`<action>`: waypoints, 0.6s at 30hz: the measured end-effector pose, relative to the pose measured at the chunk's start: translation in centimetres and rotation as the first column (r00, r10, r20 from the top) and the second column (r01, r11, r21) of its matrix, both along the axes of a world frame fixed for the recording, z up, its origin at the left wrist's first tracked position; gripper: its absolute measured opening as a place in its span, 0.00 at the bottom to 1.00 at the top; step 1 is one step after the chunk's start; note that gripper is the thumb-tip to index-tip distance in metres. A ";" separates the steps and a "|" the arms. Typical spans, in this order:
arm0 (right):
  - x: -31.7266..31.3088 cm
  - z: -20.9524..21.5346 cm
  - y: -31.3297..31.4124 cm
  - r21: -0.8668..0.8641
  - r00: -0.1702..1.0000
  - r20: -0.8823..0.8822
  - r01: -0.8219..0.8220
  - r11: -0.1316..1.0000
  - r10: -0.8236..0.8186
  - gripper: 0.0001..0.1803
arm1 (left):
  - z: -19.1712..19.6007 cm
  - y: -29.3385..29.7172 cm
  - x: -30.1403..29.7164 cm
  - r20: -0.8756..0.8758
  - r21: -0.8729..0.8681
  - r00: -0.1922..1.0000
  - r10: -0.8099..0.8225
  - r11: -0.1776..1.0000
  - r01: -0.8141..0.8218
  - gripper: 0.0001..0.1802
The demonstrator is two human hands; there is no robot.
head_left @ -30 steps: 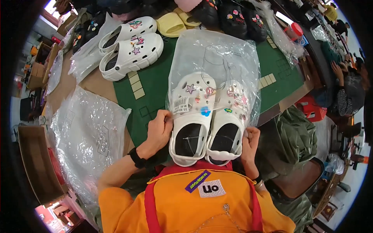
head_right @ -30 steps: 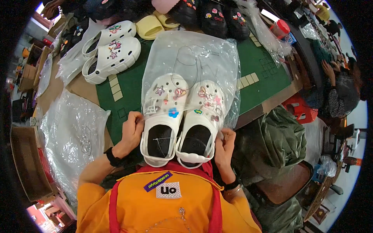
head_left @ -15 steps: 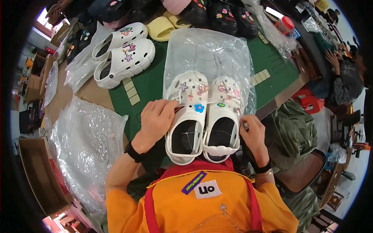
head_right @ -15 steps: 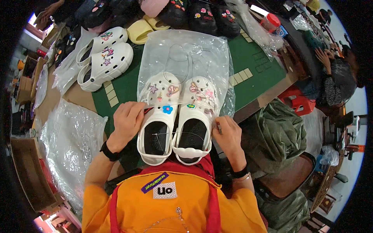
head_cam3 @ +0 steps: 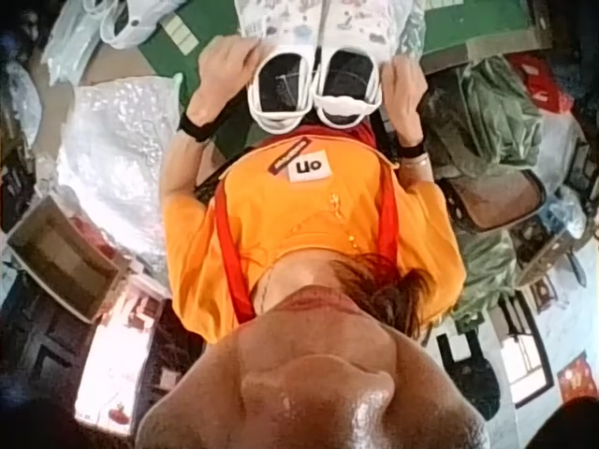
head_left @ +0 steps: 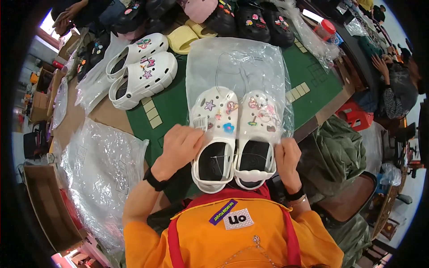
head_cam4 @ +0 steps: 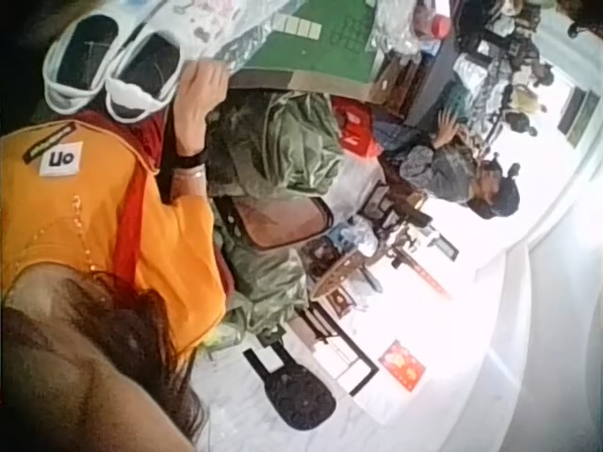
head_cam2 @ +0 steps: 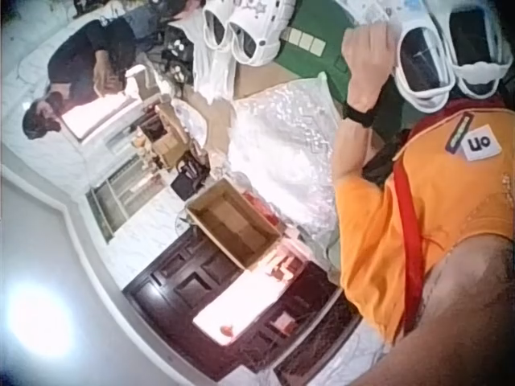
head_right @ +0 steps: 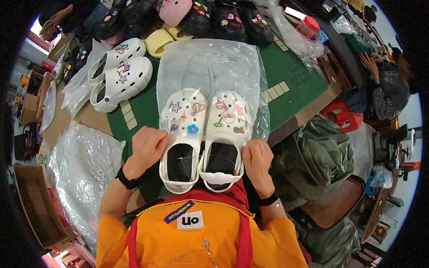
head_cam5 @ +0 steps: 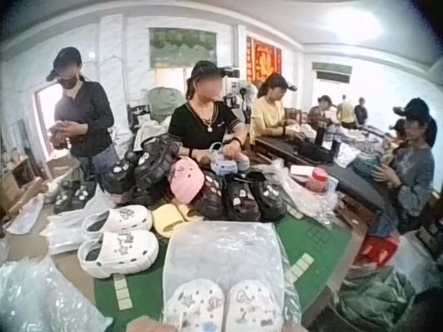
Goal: Packaging decorated clog-style shoes into individual plastic bags at a manufacturing workstation.
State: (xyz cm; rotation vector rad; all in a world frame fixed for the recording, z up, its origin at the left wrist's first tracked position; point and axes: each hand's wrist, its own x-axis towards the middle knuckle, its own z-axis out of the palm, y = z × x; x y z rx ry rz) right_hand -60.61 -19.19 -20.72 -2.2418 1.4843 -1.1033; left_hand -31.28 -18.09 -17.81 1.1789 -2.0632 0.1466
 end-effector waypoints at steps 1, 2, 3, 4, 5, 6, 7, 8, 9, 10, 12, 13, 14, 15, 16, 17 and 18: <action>-0.4 -0.3 0.2 -0.102 0.996 -0.017 -0.085 0.991 0.084 0.06 | 0.1 0.7 0.5 0.032 0.007 0.999 -0.035 0.999 0.035 0.08; -0.9 -0.7 0.5 -0.201 0.985 -0.042 -0.170 0.965 0.165 0.07 | -0.1 1.6 0.9 0.034 0.007 0.999 -0.034 0.999 0.034 0.08; -1.4 -1.2 1.1 -0.180 0.978 -0.062 -0.207 0.962 0.199 0.10 | -0.2 2.6 1.4 0.052 0.038 0.995 -0.085 0.996 0.083 0.11; -1.7 -1.2 1.6 -0.179 0.978 -0.062 -0.207 0.962 0.199 0.10 | -0.2 3.5 1.6 0.067 0.069 0.988 -0.140 0.988 0.135 0.13; -1.9 -1.2 2.0 -0.178 0.967 -0.081 -0.251 0.952 0.240 0.11 | -0.3 4.1 1.7 0.067 0.070 0.988 -0.140 0.988 0.135 0.13; -2.1 -1.2 2.3 -0.175 0.954 -0.099 -0.296 0.939 0.283 0.11 | -0.5 4.7 1.7 0.066 0.068 0.990 -0.126 0.990 0.121 0.14; -2.3 -1.6 2.6 -0.189 0.954 -0.119 -0.294 0.937 0.276 0.12 | -0.6 5.1 1.8 0.065 0.066 0.992 -0.112 0.992 0.107 0.15; -2.5 -1.6 2.9 -0.187 0.953 -0.119 -0.297 0.936 0.278 0.12 | -0.5 5.4 2.0 0.064 0.067 0.992 -0.109 0.992 0.105 0.15; -2.7 -1.5 3.1 -0.152 0.946 -0.136 -0.315 0.937 0.295 0.13 | -0.4 5.6 2.2 0.111 0.067 0.987 -0.117 0.992 0.110 0.14; -2.9 -1.5 3.3 -0.116 0.937 -0.152 -0.331 0.936 0.313 0.14 | -0.3 5.9 2.4 0.157 0.067 0.980 -0.125 0.991 0.116 0.14; -3.4 -1.1 3.9 -0.090 0.917 -0.159 -0.384 0.919 0.367 0.14 | -0.5 7.1 2.6 0.160 0.103 0.977 -0.140 0.987 0.125 0.14; -3.5 -1.0 4.3 -0.065 0.895 -0.163 -0.430 0.900 0.416 0.15 | -0.5 7.7 2.7 0.163 0.139 0.974 -0.160 0.981 0.138 0.14; -3.6 -1.1 4.7 -0.061 0.893 -0.163 -0.433 0.899 0.419 0.15 | -0.6 8.3 2.7 0.161 0.142 0.974 -0.158 0.981 0.135 0.14; -3.7 -1.1 5.2 -0.051 0.885 -0.177 -0.446 0.894 0.432 0.15 | -0.6 8.7 2.6 0.149 0.161 0.974 -0.169 0.976 0.144 0.14; -3.8 -1.2 5.5 -0.040 0.876 -0.191 -0.458 0.888 0.444 0.15 | -0.7 9.1 2.5 0.138 0.180 0.974 -0.180 0.972 0.154 0.13; -3.8 -1.1 5.5 -0.051 0.876 -0.193 -0.459 0.887 0.442 0.15 | -0.9 9.4 2.4 0.104 0.209 0.979 -0.174 0.966 0.150 0.17; -3.7 -1.0 5.4 -0.050 0.874 -0.191 -0.464 0.884 0.448 0.15 | -1.2 9.5 2.4 0.105 0.211 0.980 -0.169 0.967 0.144 0.17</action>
